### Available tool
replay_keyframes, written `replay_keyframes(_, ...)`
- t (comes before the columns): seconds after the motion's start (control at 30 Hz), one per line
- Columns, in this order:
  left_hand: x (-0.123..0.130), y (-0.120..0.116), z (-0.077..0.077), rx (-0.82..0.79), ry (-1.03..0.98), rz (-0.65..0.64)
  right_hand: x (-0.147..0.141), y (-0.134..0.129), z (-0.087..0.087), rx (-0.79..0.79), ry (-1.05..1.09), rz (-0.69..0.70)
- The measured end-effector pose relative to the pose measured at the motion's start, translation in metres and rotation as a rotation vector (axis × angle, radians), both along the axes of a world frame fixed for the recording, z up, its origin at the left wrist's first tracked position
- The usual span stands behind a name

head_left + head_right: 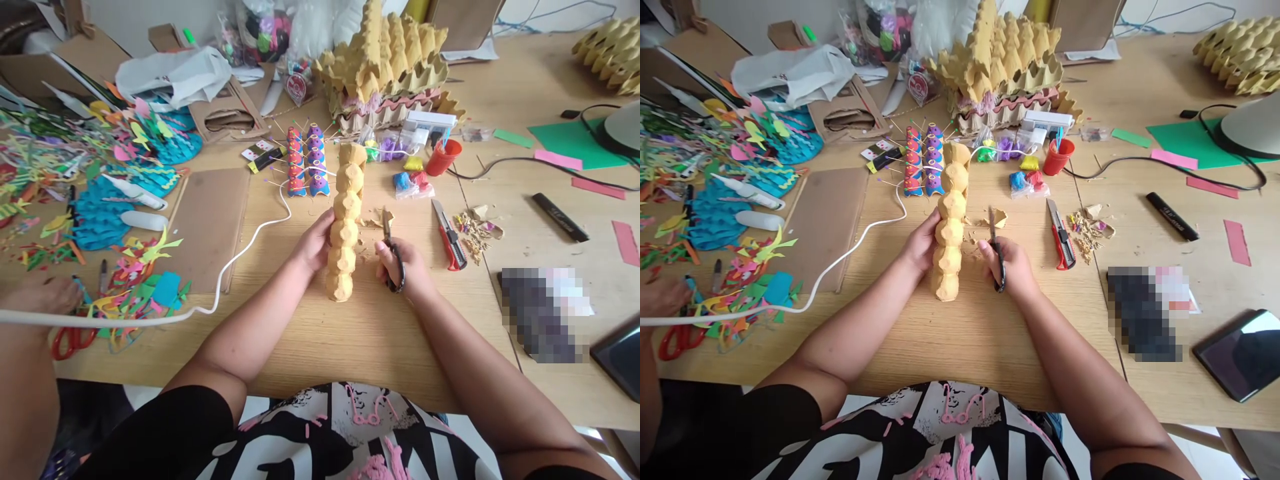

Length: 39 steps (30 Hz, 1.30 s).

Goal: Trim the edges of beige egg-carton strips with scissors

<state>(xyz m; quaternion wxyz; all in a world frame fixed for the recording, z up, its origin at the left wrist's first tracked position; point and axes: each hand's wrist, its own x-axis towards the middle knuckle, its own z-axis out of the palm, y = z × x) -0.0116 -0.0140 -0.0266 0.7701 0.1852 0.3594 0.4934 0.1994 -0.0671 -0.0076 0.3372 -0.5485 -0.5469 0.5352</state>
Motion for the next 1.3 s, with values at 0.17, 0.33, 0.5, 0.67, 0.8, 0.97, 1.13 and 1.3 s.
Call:
replay_keyframes(0.17, 0.005, -0.006, 0.003, 0.046, 0.008, -0.123, -0.007, 0.006, -0.01, 0.144, 0.209, -0.197)
replay_keyframes(0.33, 0.006, -0.009, -0.003, 0.121, 0.009, -0.193, -0.014, 0.01, -0.015, 0.238, 0.321, -0.173)
replay_keyframes(0.5, 0.004, -0.009, -0.006, 0.148, -0.002, -0.221, -0.013, 0.013, -0.021, 0.337, 0.28, -0.197)
replay_keyframes(0.67, 0.008, -0.012, 0.001, 0.161, -0.056, -0.25, -0.012, 0.015, -0.024, 0.389, 0.291, -0.185)
replay_keyframes(0.8, 0.01, -0.012, 0.008, 0.131, -0.046, -0.196, -0.012, 0.015, -0.023, 0.397, 0.323, -0.204)
replay_keyframes(0.97, 0.007, -0.01, 0.011, 0.053, -0.014, -0.083, -0.007, 0.016, -0.022, 0.33, 0.354, -0.217)
replay_keyframes(1.13, 0.008, -0.007, 0.007, 0.033, -0.056, -0.067, -0.001, 0.015, -0.021, 0.184, 0.263, -0.152)
replay_keyframes(1.3, 0.008, -0.004, 0.002, 0.043, -0.089, -0.054, 0.0, 0.014, -0.019, 0.153, 0.229, -0.105)
